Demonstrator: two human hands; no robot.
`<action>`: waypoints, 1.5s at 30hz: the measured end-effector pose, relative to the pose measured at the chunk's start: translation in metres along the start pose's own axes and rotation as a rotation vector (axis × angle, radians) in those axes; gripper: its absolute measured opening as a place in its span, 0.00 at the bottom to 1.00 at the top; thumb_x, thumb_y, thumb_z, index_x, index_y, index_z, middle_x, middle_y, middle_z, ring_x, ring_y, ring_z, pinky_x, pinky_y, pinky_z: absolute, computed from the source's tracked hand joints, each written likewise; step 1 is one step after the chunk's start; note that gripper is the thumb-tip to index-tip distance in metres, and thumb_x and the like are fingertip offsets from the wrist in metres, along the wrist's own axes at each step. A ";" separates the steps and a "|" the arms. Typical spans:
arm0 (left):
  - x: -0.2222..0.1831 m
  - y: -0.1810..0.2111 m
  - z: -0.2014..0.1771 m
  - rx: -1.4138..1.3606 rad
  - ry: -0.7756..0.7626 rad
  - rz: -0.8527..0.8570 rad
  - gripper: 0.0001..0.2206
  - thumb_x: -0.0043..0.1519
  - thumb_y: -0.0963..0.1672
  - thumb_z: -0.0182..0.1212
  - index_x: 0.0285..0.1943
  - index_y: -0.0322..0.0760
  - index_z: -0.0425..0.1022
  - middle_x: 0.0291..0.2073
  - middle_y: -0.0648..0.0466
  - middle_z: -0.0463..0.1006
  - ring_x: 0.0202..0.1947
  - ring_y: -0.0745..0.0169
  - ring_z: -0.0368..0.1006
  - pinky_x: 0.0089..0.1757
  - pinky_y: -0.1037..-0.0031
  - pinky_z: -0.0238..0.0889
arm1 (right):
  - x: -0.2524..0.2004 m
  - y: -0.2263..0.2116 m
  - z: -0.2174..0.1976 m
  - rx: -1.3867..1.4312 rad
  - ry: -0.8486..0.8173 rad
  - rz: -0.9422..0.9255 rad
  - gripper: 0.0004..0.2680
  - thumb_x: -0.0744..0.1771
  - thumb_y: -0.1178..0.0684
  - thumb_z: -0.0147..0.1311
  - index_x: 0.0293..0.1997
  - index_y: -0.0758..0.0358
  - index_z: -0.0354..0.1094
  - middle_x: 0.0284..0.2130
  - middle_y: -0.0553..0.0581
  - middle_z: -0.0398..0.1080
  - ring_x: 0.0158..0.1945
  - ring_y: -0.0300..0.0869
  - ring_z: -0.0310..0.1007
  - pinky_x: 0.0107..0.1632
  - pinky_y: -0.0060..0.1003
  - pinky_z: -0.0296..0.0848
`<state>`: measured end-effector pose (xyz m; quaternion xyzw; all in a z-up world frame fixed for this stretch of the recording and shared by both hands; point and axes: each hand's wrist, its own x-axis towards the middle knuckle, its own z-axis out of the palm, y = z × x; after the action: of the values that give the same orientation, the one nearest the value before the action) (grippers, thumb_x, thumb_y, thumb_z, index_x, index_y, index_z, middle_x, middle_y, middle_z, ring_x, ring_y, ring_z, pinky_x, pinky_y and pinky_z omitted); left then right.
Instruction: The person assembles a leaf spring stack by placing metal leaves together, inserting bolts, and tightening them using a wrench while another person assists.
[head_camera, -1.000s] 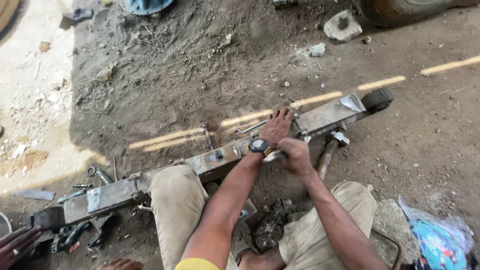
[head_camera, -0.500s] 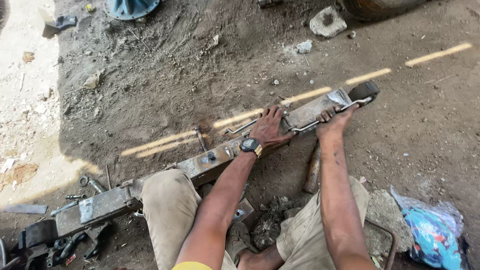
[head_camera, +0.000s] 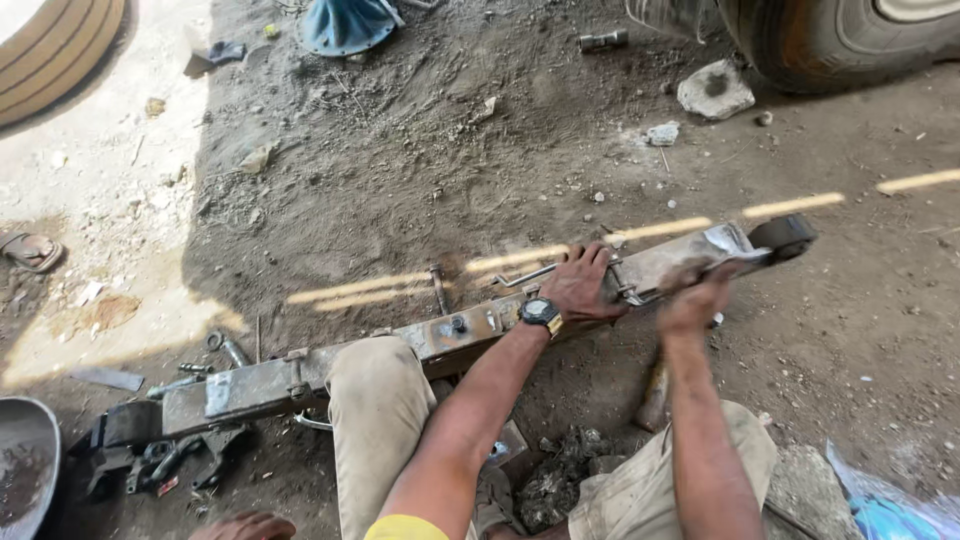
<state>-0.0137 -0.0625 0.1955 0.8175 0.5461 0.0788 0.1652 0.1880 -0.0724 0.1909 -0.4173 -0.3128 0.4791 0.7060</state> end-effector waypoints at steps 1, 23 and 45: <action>0.000 0.002 -0.002 0.022 0.036 0.023 0.55 0.45 0.68 0.65 0.71 0.28 0.58 0.68 0.42 0.61 0.67 0.35 0.57 0.59 0.45 0.60 | 0.016 -0.004 -0.005 0.128 0.078 0.130 0.23 0.71 0.23 0.36 0.29 0.51 0.55 0.18 0.44 0.48 0.20 0.36 0.47 0.25 0.33 0.53; 0.007 -0.014 0.030 -0.040 0.170 0.070 0.57 0.49 0.75 0.41 0.69 0.28 0.62 0.66 0.39 0.64 0.66 0.32 0.60 0.56 0.39 0.62 | 0.043 0.013 -0.052 0.504 0.483 0.439 0.23 0.72 0.28 0.24 0.36 0.55 0.61 0.22 0.49 0.60 0.24 0.36 0.60 0.29 0.33 0.69; -0.004 0.002 0.004 -0.030 0.070 0.036 0.54 0.48 0.70 0.55 0.72 0.29 0.59 0.65 0.39 0.64 0.63 0.38 0.62 0.52 0.48 0.69 | 0.045 -0.013 -0.019 0.208 0.398 0.287 0.23 0.69 0.22 0.33 0.30 0.50 0.53 0.18 0.42 0.52 0.19 0.33 0.50 0.23 0.30 0.57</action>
<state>-0.0126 -0.0680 0.1932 0.8213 0.5356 0.1185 0.1566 0.2253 -0.0380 0.1960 -0.4686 -0.0544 0.5125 0.7175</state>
